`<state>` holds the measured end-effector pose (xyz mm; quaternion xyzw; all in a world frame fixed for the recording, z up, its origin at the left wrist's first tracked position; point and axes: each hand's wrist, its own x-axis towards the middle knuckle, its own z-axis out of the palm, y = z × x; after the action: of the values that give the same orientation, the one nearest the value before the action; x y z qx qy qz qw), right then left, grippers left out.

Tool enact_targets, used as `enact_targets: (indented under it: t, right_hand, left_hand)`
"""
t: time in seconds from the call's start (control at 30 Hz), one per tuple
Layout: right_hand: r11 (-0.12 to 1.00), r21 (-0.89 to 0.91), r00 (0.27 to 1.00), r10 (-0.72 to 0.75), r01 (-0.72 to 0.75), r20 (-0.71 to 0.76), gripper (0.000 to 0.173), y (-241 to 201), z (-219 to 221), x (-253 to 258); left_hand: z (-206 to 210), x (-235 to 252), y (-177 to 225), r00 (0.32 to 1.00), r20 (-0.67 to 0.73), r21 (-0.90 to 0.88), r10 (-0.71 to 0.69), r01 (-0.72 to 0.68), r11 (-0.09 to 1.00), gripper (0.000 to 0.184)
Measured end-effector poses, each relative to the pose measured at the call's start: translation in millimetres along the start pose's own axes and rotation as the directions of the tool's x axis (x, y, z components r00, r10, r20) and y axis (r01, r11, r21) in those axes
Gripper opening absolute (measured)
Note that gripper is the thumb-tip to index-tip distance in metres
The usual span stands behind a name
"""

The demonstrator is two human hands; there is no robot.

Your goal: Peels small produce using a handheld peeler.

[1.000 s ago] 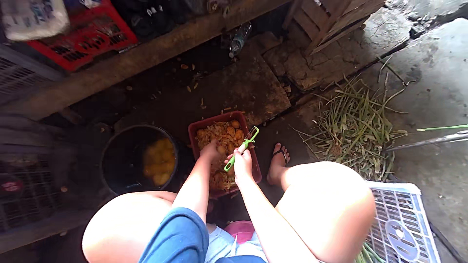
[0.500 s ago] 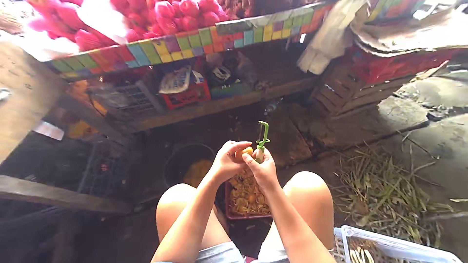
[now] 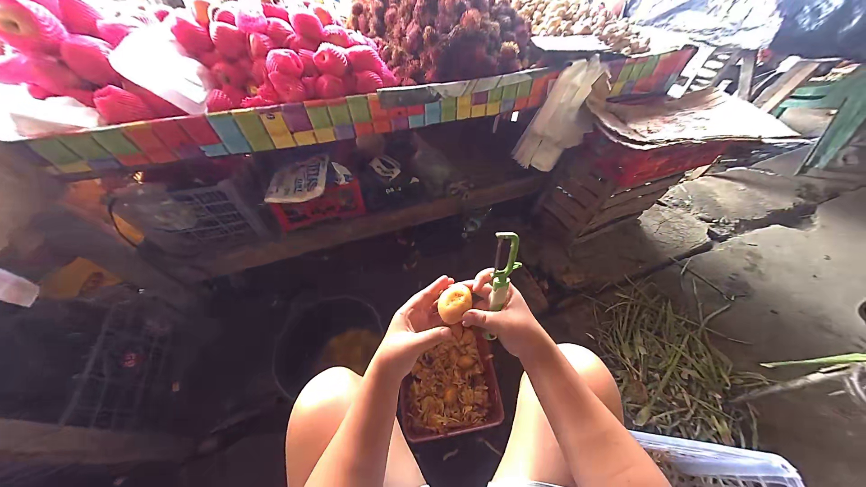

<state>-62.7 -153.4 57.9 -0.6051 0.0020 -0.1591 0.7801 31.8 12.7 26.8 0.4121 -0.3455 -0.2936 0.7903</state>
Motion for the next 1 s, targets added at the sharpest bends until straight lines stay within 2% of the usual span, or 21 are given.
enact_targets:
  t: [0.1,0.17,0.27,0.3,0.33,0.37,0.43,0.47,0.57,0.63,0.73,0.8,0.83,0.9,1.0]
  right_hand:
    - [0.961,0.271,0.998,-0.06,0.064,-0.025,0.039,22,-12,-10]
    - [0.898,0.436,0.998,-0.053,0.065,-0.041,0.031,35,-18,-17]
    - [0.785,0.62,0.994,0.084,-0.019,-0.076,0.026,39,-16,-23]
    - [0.73,0.681,0.987,0.141,-0.056,-0.071,0.026,39,-16,-24]
    - [0.681,0.727,0.979,0.193,-0.085,-0.067,0.021,40,-14,-24]
    - [0.663,0.74,0.969,0.238,-0.11,-0.069,0.021,39,-13,-24]
    - [0.677,0.718,0.941,0.325,-0.165,-0.09,0.046,36,-7,-23]
    - [0.685,0.705,0.93,0.353,-0.186,-0.098,0.051,36,-5,-23]
    - [0.712,0.656,0.921,0.383,-0.249,-0.066,0.052,35,-1,-24]
    - [0.727,0.61,0.912,0.41,-0.315,-0.017,0.053,36,-1,-26]
    - [0.769,0.504,0.902,0.429,-0.393,0.049,0.052,38,-4,-28]
    - [0.813,0.409,0.888,0.46,-0.414,-0.014,0.038,32,-4,-29]
    - [0.84,0.352,0.883,0.464,-0.414,-0.068,0.037,29,-5,-29]
    - [0.89,0.2,0.868,0.449,-0.41,-0.214,0.039,26,-5,-30]
    - [0.939,0.08,0.872,0.341,-0.335,-0.351,0.029,26,-6,-32]
  left_hand:
    - [3,2,3,0.996,-0.068,0.175,-0.054,0.065,0.982,0.063]
    - [7,4,1,0.992,-0.114,0.406,-0.051,0.093,0.909,0.051]
    - [5,2,-20,0.985,-0.107,0.788,0.136,0.001,0.616,0.039]
    - [5,3,-27,0.974,-0.078,0.841,0.212,-0.05,0.538,0.038]
    - [5,4,-32,0.965,-0.045,0.858,0.26,-0.096,0.505,0.037]
    - [5,5,-34,0.962,-0.021,0.847,0.273,-0.128,0.517,0.038]
    - [6,6,-34,0.977,0.01,0.771,0.215,-0.145,0.62,0.044]
    - [7,6,-34,0.986,0.025,0.717,0.163,-0.131,0.684,0.052]
    - [8,7,-31,0.993,0.102,0.624,0.064,-0.114,0.773,0.07]
    - [10,7,-30,0.992,0.121,0.637,0.045,-0.112,0.763,0.066]
    - [10,7,-34,0.994,0.035,0.622,0.106,-0.105,0.776,0.054]
    - [13,7,-32,0.989,-0.065,0.577,0.132,-0.07,0.814,0.053]
    - [15,7,-29,0.986,-0.118,0.509,0.12,-0.043,0.86,0.052]
    - [22,7,-20,0.976,-0.22,0.32,0.006,0.066,0.945,0.051]
    - [29,7,-10,0.927,-0.326,0.1,-0.187,0.231,0.968,0.051]
